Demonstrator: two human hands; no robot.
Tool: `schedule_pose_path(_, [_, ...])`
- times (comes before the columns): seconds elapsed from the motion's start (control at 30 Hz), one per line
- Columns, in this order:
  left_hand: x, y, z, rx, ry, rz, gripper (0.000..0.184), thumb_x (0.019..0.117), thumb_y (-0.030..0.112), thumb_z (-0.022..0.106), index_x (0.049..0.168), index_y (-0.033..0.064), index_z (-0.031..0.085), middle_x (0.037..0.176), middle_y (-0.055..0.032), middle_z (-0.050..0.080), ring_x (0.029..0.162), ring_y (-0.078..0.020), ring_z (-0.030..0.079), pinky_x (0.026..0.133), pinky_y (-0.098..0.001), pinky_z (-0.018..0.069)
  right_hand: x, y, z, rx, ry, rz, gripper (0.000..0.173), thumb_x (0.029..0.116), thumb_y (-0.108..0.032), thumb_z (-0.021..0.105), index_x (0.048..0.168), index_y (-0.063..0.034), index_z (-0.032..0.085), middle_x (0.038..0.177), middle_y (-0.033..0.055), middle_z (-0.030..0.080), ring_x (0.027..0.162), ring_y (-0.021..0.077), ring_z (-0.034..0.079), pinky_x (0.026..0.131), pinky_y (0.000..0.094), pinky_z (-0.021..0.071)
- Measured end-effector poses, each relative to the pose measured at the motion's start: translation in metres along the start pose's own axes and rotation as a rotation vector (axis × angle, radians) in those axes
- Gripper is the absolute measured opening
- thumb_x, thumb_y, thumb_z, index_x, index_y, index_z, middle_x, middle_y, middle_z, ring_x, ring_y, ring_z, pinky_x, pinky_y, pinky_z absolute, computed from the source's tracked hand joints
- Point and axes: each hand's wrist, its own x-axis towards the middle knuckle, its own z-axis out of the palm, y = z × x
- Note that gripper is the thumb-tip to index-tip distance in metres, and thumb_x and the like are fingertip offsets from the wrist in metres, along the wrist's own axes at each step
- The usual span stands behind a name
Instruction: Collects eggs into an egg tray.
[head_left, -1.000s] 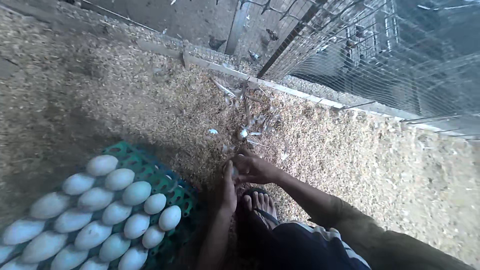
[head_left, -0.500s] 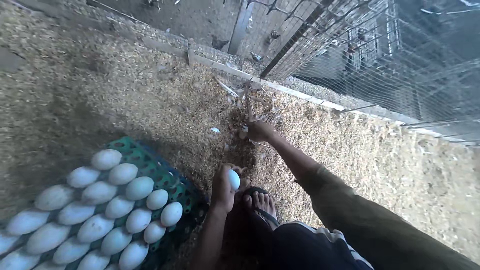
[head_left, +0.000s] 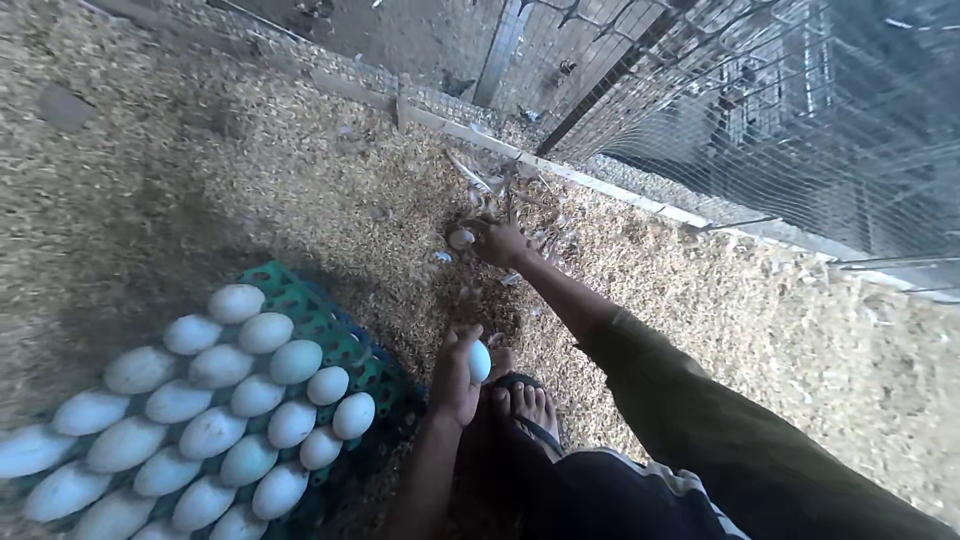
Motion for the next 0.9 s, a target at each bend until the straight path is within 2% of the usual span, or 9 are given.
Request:
schedule_pose_path(0.2, [-0.005,0.006,-0.003,0.051,-0.002,0.117,0.026,0.1021,0.005,0.036,0.124,0.0024,0.05,0.093,-0.0093,0.064,0.076,-0.0206,0.069,0.065,-0.0365,0.0609,0.017,-0.027,0.002,-0.191,-0.222,-0.001,0.064,0.09,-0.034,0.077,0.147,-0.0176,0.054,0.146,0.0231,0.053,0.124,0.0493,0.058,0.095,0.0744,0.0458])
schedule_pose_path(0.27, [-0.002,0.006,-0.007,0.097,0.021,0.185,0.029,0.0994,0.002,0.037,0.122,0.0026,0.054,0.097,-0.007,0.062,0.069,-0.0149,0.064,0.059,-0.0298,0.0571,0.02,-0.017,0.004,-0.158,-0.232,-0.033,0.062,0.0885,-0.033,0.079,0.145,-0.0172,0.057,0.143,0.0235,0.056,0.124,0.0477,0.058,0.097,0.073,0.0459])
schedule_pose_path(0.33, [-0.002,0.008,-0.009,0.148,0.049,0.221,0.03,0.0994,0.002,0.037,0.122,0.0021,0.056,0.098,-0.0068,0.062,0.065,-0.0126,0.063,0.056,-0.0271,0.0562,0.016,0.002,-0.005,0.072,-0.217,-0.044,0.055,0.0919,-0.031,0.077,0.14,-0.0102,0.061,0.134,0.0212,0.063,0.121,0.0388,0.063,0.102,0.0638,0.0483])
schedule_pose_path(0.4, [-0.003,0.011,-0.01,0.22,0.053,0.258,0.029,0.1017,0.005,0.042,0.128,0.0016,0.055,0.099,-0.008,0.063,0.063,-0.0126,0.063,0.055,-0.0269,0.0565,0.0,0.021,-0.015,0.489,-0.202,-0.119,0.044,0.0955,-0.021,0.072,0.133,-0.0006,0.061,0.115,0.0176,0.069,0.094,0.0244,0.069,0.085,0.0444,0.0582])
schedule_pose_path(0.47, [-0.002,0.015,-0.009,0.342,0.056,0.339,0.035,0.1035,0.011,0.053,0.138,0.0021,0.052,0.103,-0.0093,0.063,0.065,-0.013,0.064,0.056,-0.0281,0.0579,-0.022,0.027,-0.024,0.875,-0.266,-0.187,0.043,0.0961,-0.016,0.065,0.135,-0.0006,0.056,0.112,0.012,0.068,0.083,0.0159,0.067,0.071,0.0337,0.0584])
schedule_pose_path(0.57, [0.007,0.01,-0.008,0.586,0.096,0.538,0.062,0.0953,0.026,0.071,0.148,0.0039,0.047,0.118,-0.0134,0.064,0.079,-0.0164,0.069,0.065,-0.0326,0.0604,-0.064,0.015,-0.023,1.125,-0.263,-0.175,0.05,0.0856,-0.034,0.075,0.127,-0.0107,0.061,0.098,0.0035,0.069,0.065,0.0096,0.063,0.054,0.0267,0.0556])
schedule_pose_path(0.7, [0.013,0.005,-0.004,0.683,0.173,0.845,0.071,0.0879,0.036,0.077,0.144,-0.0013,0.053,0.132,-0.0213,0.061,0.108,-0.0194,0.065,0.087,-0.0325,0.056,-0.103,-0.018,-0.014,1.244,-0.249,-0.194,0.05,0.0815,-0.044,0.08,0.117,-0.0133,0.063,0.094,-0.0003,0.07,0.07,0.0084,0.066,0.062,0.0258,0.0579])
schedule_pose_path(0.8, [0.019,-0.001,-0.003,0.535,0.156,1.034,0.053,0.0871,0.025,0.079,0.129,-0.0041,0.064,0.12,-0.0144,0.065,0.086,-0.0045,0.065,0.071,-0.018,0.0556,-0.122,-0.038,-0.009,1.269,-0.2,-0.163,0.032,0.088,-0.031,0.074,0.11,-0.0104,0.063,0.085,-0.0007,0.07,0.067,0.008,0.066,0.063,0.0256,0.058])
schedule_pose_path(0.9, [0.015,0.0,-0.007,0.403,0.043,1.029,0.048,0.0892,0.015,0.076,0.13,-0.0058,0.061,0.116,-0.0076,0.067,0.084,-0.0022,0.067,0.075,-0.0188,0.0595,-0.134,-0.044,-0.009,1.254,-0.176,-0.202,0.03,0.0953,-0.039,0.065,0.108,-0.0119,0.061,0.079,-0.0027,0.069,0.065,0.0068,0.066,0.062,0.0239,0.0574])
